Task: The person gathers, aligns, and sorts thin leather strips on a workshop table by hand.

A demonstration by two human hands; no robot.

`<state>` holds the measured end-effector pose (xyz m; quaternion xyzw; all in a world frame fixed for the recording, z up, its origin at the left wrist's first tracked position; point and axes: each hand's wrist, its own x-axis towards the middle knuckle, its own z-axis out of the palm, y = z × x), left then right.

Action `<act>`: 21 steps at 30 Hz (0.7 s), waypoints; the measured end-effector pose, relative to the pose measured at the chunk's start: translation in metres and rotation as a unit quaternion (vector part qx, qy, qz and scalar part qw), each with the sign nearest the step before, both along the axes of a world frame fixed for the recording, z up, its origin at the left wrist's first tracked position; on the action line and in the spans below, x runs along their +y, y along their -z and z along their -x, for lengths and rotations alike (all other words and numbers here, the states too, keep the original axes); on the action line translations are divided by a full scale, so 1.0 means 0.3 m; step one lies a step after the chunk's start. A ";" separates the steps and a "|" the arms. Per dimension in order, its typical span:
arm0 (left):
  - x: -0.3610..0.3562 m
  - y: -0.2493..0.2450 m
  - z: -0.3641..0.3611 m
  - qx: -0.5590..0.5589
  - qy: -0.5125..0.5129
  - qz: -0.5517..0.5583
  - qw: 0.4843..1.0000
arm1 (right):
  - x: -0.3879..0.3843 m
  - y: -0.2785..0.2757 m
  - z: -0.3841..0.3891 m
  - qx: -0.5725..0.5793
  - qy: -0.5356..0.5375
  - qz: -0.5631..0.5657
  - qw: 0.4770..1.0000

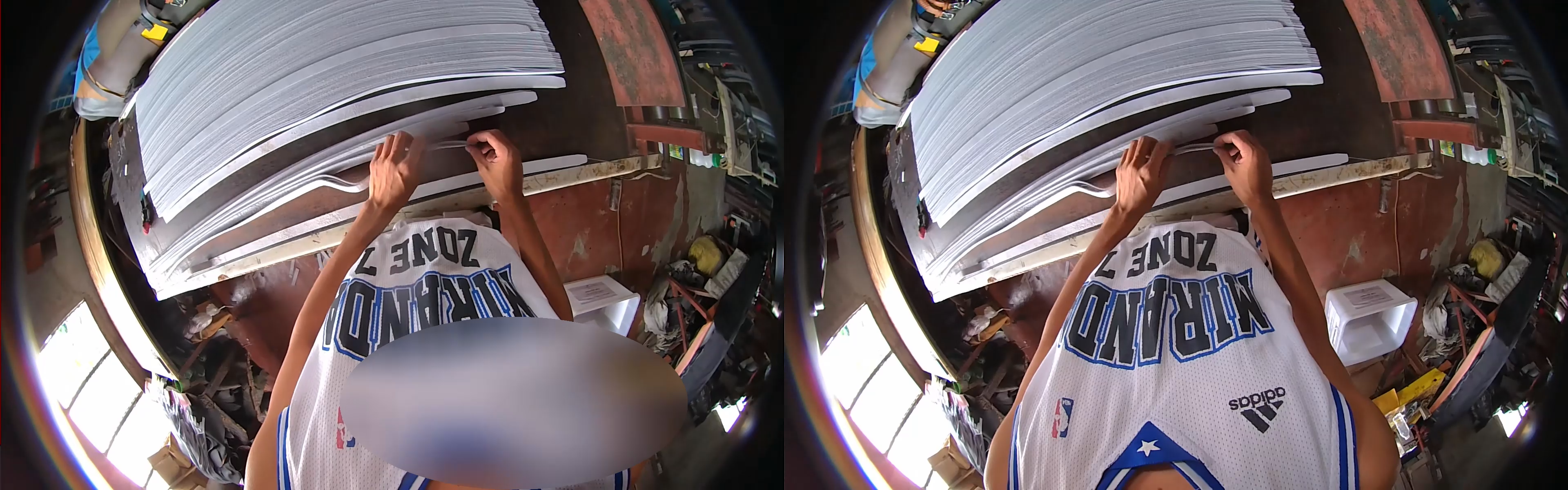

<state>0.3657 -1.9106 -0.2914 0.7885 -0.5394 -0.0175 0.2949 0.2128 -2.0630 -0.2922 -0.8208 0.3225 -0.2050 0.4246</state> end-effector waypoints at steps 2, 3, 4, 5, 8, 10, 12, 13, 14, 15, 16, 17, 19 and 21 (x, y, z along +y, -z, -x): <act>0.012 -0.008 0.004 -0.024 0.011 -0.011 1.000 | 0.009 -0.009 -0.003 -0.004 0.012 -0.003 1.000; 0.015 -0.011 0.006 -0.047 0.021 -0.019 0.998 | 0.012 -0.014 -0.006 -0.008 0.023 -0.004 1.000; 0.021 -0.009 0.008 -0.047 0.021 -0.019 0.998 | 0.014 -0.009 -0.006 -0.008 0.024 -0.004 1.000; 0.024 -0.005 0.012 -0.064 0.023 -0.020 0.998 | 0.015 0.000 -0.006 -0.015 0.029 0.036 0.999; 0.034 0.006 0.013 -0.075 0.021 -0.022 0.997 | 0.020 0.020 -0.004 -0.027 0.028 0.105 0.994; 0.039 0.007 0.010 -0.069 0.018 -0.023 0.997 | 0.022 0.029 -0.005 -0.031 0.022 0.133 0.990; 0.046 0.008 0.010 -0.031 -0.001 -0.059 0.998 | 0.029 0.031 -0.016 -0.028 0.016 0.153 0.988; 0.044 0.006 0.010 -0.013 -0.010 -0.048 0.999 | 0.033 0.024 -0.021 -0.028 0.015 0.153 0.988; 0.046 0.010 0.008 -0.013 -0.011 -0.049 0.999 | 0.035 0.016 -0.025 -0.014 0.013 0.151 0.988; 0.050 0.013 0.004 -0.009 -0.015 -0.058 0.998 | 0.037 0.007 -0.030 0.000 0.011 0.148 0.989; 0.051 0.016 -0.002 -0.005 -0.019 -0.067 0.998 | 0.036 0.008 -0.033 -0.001 0.010 0.149 0.989; 0.050 0.020 -0.008 -0.005 -0.021 -0.067 0.998 | 0.034 0.010 -0.037 0.007 0.010 0.149 0.989; 0.046 0.024 -0.025 -0.007 -0.005 -0.051 0.999 | 0.033 0.002 -0.048 0.015 0.009 0.150 0.989; 0.037 0.026 -0.038 -0.010 -0.003 -0.046 0.999 | 0.026 -0.009 -0.056 0.016 0.006 0.130 0.991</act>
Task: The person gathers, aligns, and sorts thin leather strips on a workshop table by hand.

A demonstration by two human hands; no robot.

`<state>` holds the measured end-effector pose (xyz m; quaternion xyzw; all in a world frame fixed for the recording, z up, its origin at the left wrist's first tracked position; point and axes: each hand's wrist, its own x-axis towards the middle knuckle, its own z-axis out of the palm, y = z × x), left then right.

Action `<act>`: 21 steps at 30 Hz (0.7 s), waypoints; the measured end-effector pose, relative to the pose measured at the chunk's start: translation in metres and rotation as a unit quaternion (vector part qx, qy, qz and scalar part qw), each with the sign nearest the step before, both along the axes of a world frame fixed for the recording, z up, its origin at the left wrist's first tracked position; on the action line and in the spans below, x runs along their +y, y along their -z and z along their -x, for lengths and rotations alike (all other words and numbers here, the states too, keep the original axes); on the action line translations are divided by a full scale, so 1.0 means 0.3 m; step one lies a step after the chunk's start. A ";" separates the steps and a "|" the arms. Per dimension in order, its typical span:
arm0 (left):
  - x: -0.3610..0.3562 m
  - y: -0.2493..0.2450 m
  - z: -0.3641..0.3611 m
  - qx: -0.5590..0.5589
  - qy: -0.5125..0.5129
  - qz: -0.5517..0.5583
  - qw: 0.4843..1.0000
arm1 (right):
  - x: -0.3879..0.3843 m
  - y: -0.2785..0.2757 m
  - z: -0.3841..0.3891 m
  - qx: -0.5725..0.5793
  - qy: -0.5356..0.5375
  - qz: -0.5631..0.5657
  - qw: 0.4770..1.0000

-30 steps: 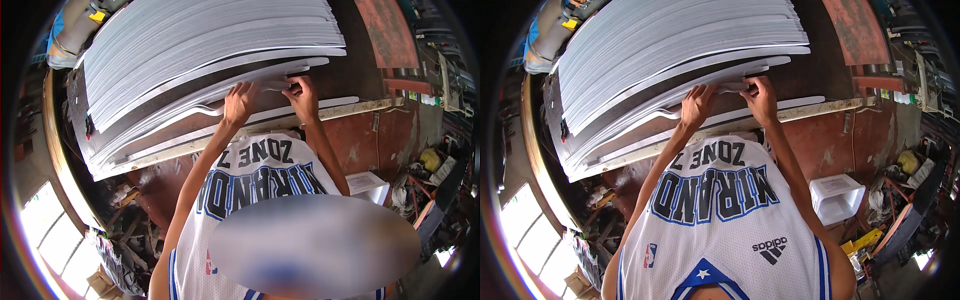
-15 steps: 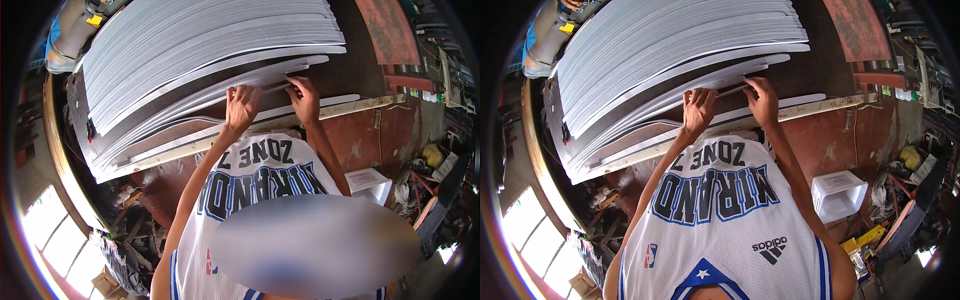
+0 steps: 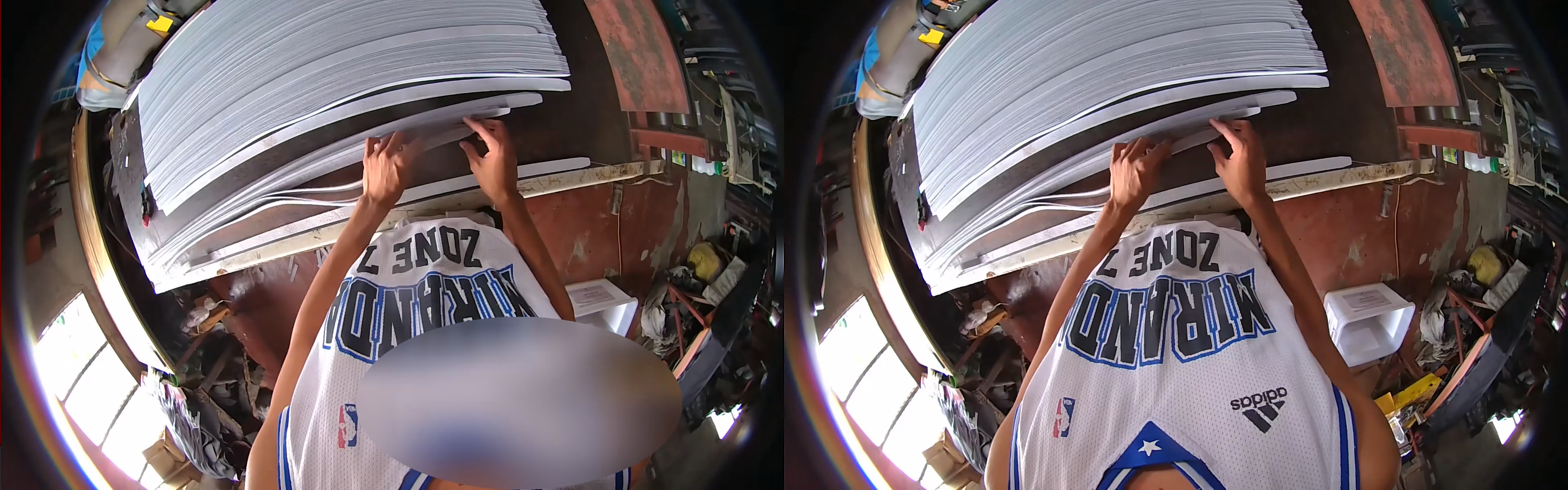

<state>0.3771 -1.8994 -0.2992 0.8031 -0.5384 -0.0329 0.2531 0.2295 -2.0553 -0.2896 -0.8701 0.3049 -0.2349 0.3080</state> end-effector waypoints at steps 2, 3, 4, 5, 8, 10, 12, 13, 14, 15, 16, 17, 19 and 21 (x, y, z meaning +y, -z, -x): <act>-0.002 -0.005 -0.008 -0.004 0.003 0.005 1.000 | -0.020 0.038 0.004 0.001 -0.005 -0.033 0.999; -0.010 -0.016 -0.008 0.003 0.001 -0.014 1.000 | -0.027 0.038 0.002 0.001 -0.010 -0.065 0.998; -0.014 -0.023 -0.007 0.010 -0.001 -0.032 0.999 | -0.027 0.037 0.001 0.001 -0.010 -0.065 0.998; -0.018 -0.025 -0.004 0.010 -0.001 -0.032 0.999 | -0.033 0.035 0.004 -0.011 -0.028 -0.084 0.996; -0.022 -0.023 -0.001 0.007 -0.001 0.019 1.000 | -0.034 0.037 0.017 -0.011 -0.048 -0.097 0.994; -0.020 -0.010 -0.001 -0.009 0.020 0.003 1.000 | -0.023 0.021 0.026 0.002 -0.050 -0.093 0.994; -0.019 -0.001 0.004 -0.012 0.020 0.030 0.999 | -0.007 -0.005 0.034 0.027 -0.059 -0.036 0.997; -0.018 0.001 0.009 -0.015 0.021 0.056 0.998 | 0.000 -0.015 0.037 0.028 -0.058 -0.037 0.997; -0.014 0.005 0.011 -0.014 0.022 0.055 0.998 | 0.006 -0.022 0.038 0.021 -0.072 -0.005 0.997; -0.009 0.009 0.012 -0.007 0.026 0.035 0.999 | 0.011 -0.025 0.038 0.014 -0.086 0.028 0.996; -0.005 0.012 0.014 -0.001 0.031 0.016 0.999 | 0.016 -0.016 0.038 0.014 -0.085 0.027 0.996; -0.002 0.016 0.014 0.000 0.031 0.016 0.999 | 0.021 0.000 0.036 0.016 -0.088 0.059 0.994; 0.000 0.016 0.013 0.006 0.035 0.020 0.999 | 0.029 0.002 0.021 0.017 -0.091 0.092 0.991; 0.001 0.017 0.014 0.006 0.037 0.022 0.999 | 0.033 0.000 0.004 0.026 -0.099 0.113 0.988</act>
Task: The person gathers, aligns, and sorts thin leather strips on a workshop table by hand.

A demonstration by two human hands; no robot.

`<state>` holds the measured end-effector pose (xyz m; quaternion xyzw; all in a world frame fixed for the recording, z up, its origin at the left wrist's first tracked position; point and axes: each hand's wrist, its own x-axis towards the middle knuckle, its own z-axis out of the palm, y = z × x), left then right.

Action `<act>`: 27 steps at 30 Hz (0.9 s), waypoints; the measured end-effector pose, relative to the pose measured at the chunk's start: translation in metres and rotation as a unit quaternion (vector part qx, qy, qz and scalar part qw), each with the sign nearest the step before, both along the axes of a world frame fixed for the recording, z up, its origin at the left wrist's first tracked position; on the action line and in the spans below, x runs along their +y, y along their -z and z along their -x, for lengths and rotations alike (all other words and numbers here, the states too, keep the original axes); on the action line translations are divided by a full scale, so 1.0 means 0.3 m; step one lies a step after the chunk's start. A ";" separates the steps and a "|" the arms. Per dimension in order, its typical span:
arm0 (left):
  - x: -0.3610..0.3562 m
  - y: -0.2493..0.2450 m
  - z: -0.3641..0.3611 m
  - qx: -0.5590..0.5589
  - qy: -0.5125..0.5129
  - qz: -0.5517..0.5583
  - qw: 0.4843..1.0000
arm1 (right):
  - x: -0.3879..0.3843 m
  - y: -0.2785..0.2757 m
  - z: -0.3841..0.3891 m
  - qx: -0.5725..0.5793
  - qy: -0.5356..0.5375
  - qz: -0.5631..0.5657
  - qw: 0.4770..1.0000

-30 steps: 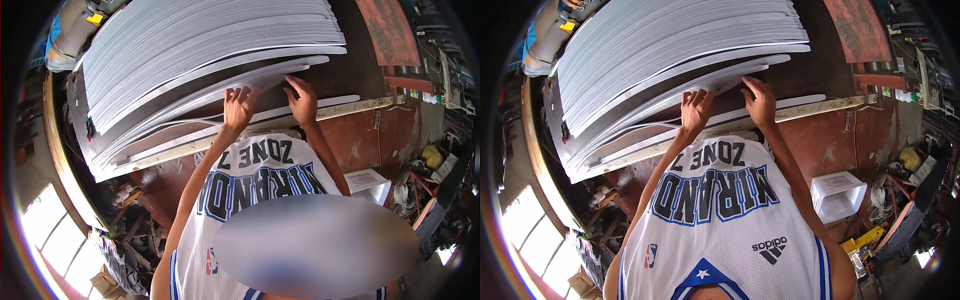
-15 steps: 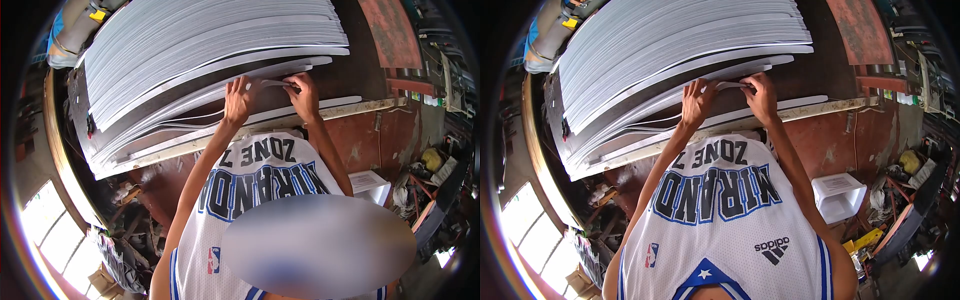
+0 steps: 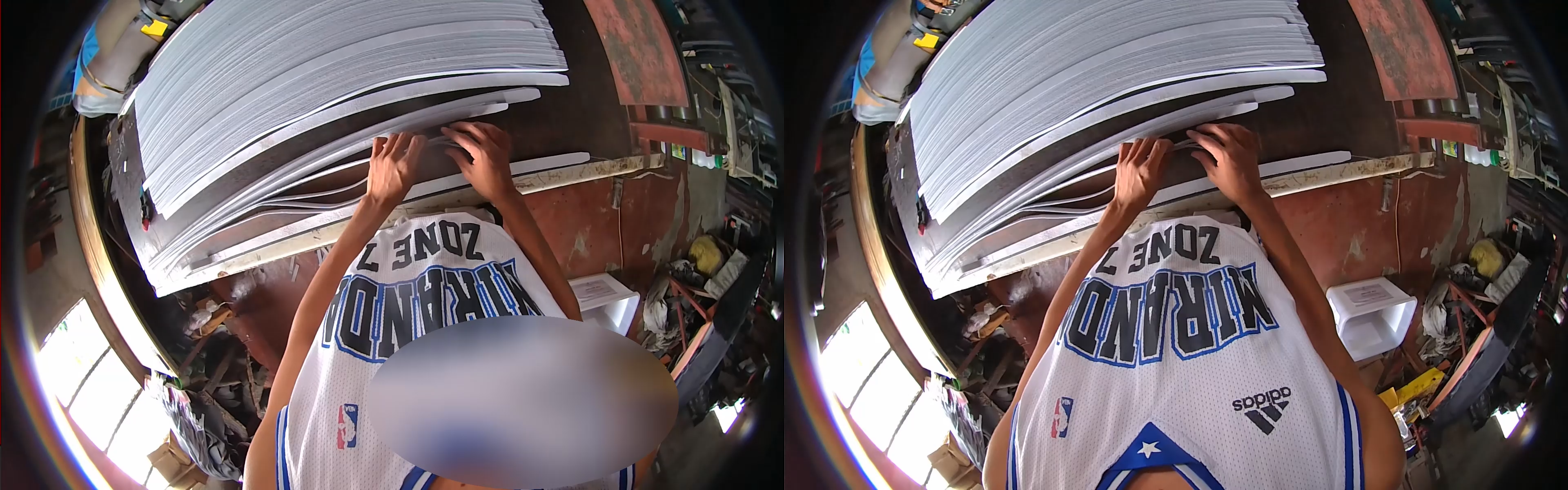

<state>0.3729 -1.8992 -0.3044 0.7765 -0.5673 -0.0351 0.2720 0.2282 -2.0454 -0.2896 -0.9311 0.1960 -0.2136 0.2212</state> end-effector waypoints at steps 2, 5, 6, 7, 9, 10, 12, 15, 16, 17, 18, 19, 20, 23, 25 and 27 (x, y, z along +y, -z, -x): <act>0.000 0.001 -0.001 -0.001 0.001 0.001 1.000 | -0.012 0.015 -0.016 -0.004 -0.024 -0.009 1.000; -0.001 -0.007 0.000 -0.011 -0.007 0.047 0.999 | -0.014 0.032 -0.033 -0.013 -0.049 -0.019 0.999; 0.005 -0.006 0.005 -0.005 -0.008 0.022 1.000 | -0.014 0.035 -0.033 -0.017 -0.050 -0.020 0.998; 0.009 -0.005 0.008 0.003 -0.008 -0.004 1.000 | -0.014 0.039 -0.034 -0.016 -0.053 -0.021 0.998; 0.013 0.006 0.008 0.006 -0.005 -0.002 1.000 | -0.014 0.043 -0.034 -0.007 -0.052 -0.025 0.998; 0.014 0.012 0.009 0.008 0.001 0.001 1.000 | -0.011 0.045 -0.034 -0.006 -0.053 -0.025 0.998; 0.018 0.017 0.009 0.005 0.000 0.005 1.000 | -0.006 0.048 -0.034 -0.012 -0.043 -0.027 0.999; 0.016 0.020 0.011 0.004 0.001 0.007 1.000 | -0.006 0.050 -0.036 -0.011 -0.042 -0.023 0.999; 0.016 0.022 0.012 0.006 0.003 0.006 1.000 | -0.006 0.046 -0.036 -0.011 -0.043 -0.023 0.999; 0.016 0.024 0.014 0.006 0.002 0.006 1.000 | -0.005 0.042 -0.036 -0.009 -0.043 -0.027 0.999; 0.019 0.026 0.013 -0.010 0.009 0.006 1.000 | -0.001 0.037 -0.038 -0.007 -0.043 -0.031 0.999; 0.019 0.028 0.014 -0.026 0.017 0.005 1.000 | 0.000 0.039 -0.037 -0.007 -0.043 -0.031 0.999; 0.022 0.030 0.017 -0.026 0.018 0.004 0.999 | 0.001 0.043 -0.035 -0.010 -0.046 -0.024 0.999; 0.024 0.005 0.021 -0.044 0.024 0.026 0.998 | 0.006 0.043 -0.035 -0.032 -0.047 -0.017 0.998; 0.024 -0.022 0.013 -0.077 0.016 0.096 0.992 | 0.016 0.023 -0.039 -0.053 -0.045 -0.017 0.997; 0.031 -0.040 0.012 -0.085 0.017 0.108 0.990 | 0.013 -0.008 -0.037 -0.085 -0.056 -0.029 0.994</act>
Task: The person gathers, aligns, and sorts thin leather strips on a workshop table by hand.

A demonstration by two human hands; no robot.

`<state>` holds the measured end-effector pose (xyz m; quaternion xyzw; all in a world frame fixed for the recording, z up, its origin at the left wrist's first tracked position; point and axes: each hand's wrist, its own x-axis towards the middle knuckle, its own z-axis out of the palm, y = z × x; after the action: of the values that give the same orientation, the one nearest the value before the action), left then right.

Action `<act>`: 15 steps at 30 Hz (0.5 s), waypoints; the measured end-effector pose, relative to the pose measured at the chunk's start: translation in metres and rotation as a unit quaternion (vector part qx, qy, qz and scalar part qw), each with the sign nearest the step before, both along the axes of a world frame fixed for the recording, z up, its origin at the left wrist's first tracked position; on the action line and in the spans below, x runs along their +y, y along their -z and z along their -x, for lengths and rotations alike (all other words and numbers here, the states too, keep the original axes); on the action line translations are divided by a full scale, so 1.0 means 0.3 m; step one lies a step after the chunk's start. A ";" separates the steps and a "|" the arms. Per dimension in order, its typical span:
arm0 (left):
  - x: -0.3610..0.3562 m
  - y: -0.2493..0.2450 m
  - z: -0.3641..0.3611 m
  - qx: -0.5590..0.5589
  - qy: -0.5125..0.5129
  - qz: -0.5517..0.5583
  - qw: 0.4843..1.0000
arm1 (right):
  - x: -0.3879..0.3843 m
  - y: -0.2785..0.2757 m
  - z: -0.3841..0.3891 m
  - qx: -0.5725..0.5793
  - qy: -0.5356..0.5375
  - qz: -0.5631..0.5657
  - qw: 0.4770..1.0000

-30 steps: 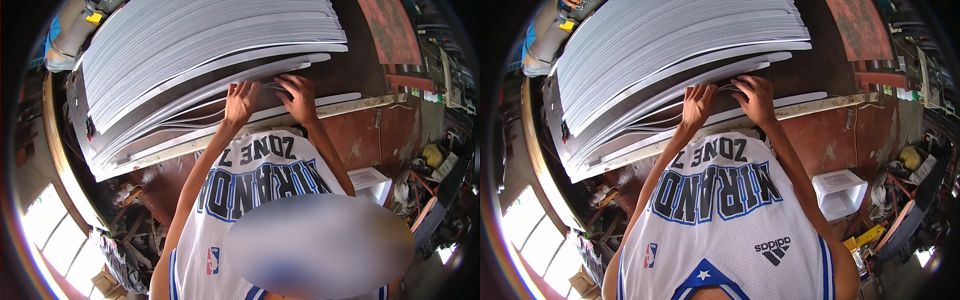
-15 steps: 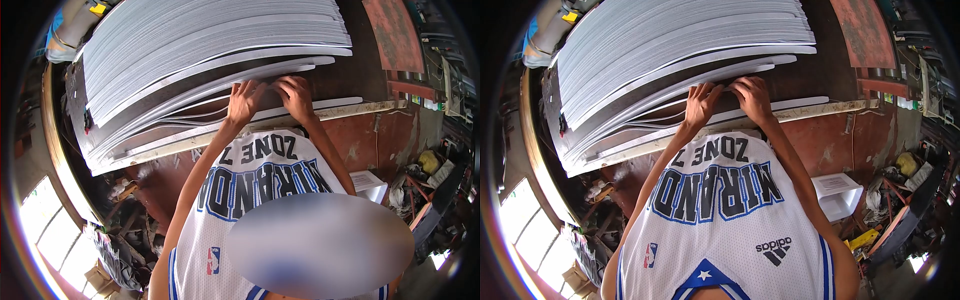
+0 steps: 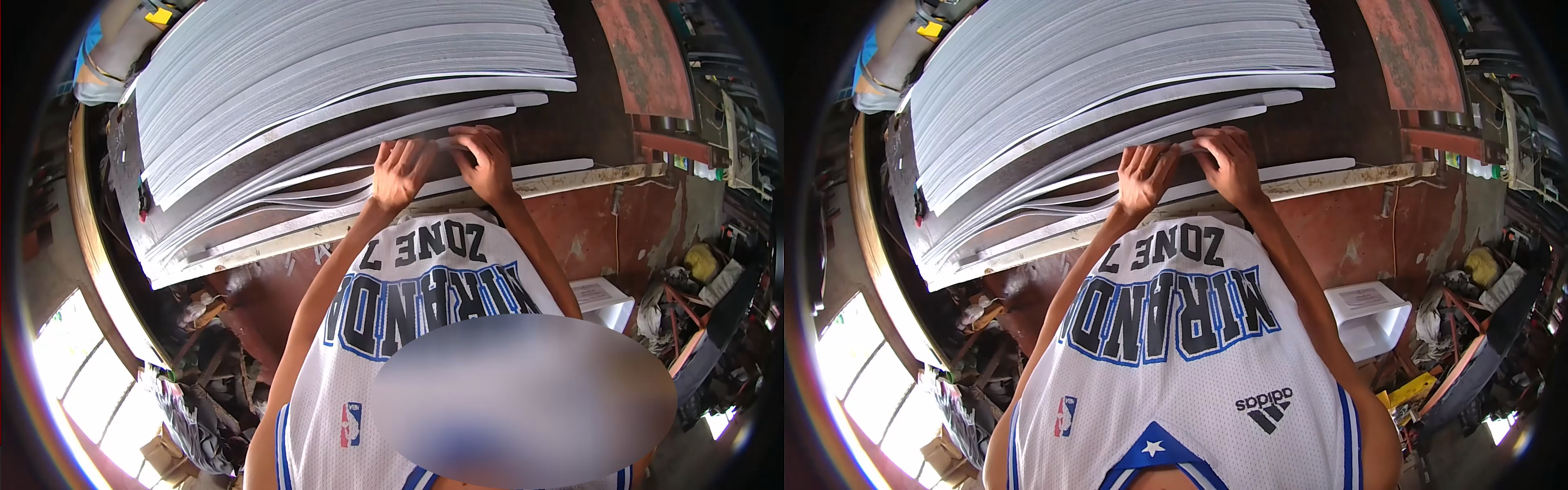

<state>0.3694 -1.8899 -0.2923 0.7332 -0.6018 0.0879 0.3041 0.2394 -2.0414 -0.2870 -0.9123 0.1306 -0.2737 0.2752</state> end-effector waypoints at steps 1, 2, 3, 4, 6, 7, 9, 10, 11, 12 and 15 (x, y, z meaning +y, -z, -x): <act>0.004 -0.009 0.000 -0.007 0.000 0.012 1.000 | 0.000 -0.016 -0.001 0.000 -0.001 0.000 1.000; 0.008 -0.020 0.001 -0.008 -0.001 0.012 1.000 | 0.002 -0.031 -0.001 -0.016 -0.007 -0.011 1.000; 0.012 -0.030 0.002 -0.010 -0.003 0.025 1.000 | 0.005 -0.045 -0.001 -0.033 -0.014 -0.021 0.999; 0.018 -0.041 0.001 -0.013 -0.005 0.037 0.999 | 0.009 -0.056 -0.002 -0.034 -0.015 -0.022 0.999; 0.029 -0.065 -0.001 -0.009 -0.008 0.051 0.999 | 0.021 -0.075 -0.003 -0.080 -0.022 -0.016 0.996; 0.034 -0.072 0.002 -0.004 -0.011 0.066 0.998 | 0.025 -0.086 -0.004 -0.080 -0.025 -0.017 0.996; 0.044 -0.080 0.007 0.005 -0.020 0.066 0.998 | 0.034 -0.110 -0.008 -0.103 -0.027 0.005 0.994; 0.044 -0.088 0.008 0.016 -0.026 0.078 0.997 | 0.038 -0.123 -0.013 -0.113 -0.030 0.005 0.993; 0.043 -0.095 0.008 0.028 -0.031 0.089 0.995 | 0.040 -0.133 -0.018 -0.113 -0.033 0.005 0.993; 0.047 -0.102 0.007 0.026 -0.034 0.091 0.995 | 0.045 -0.143 -0.023 -0.119 -0.036 0.015 0.992; 0.049 -0.110 0.009 0.036 -0.047 0.102 0.993 | 0.044 -0.169 -0.028 -0.121 -0.043 0.038 0.991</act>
<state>0.3668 -1.8753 -0.2593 0.7283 -0.5434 0.1361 0.3947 0.2479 -2.0283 -0.2365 -0.8869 0.0459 -0.3750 0.2659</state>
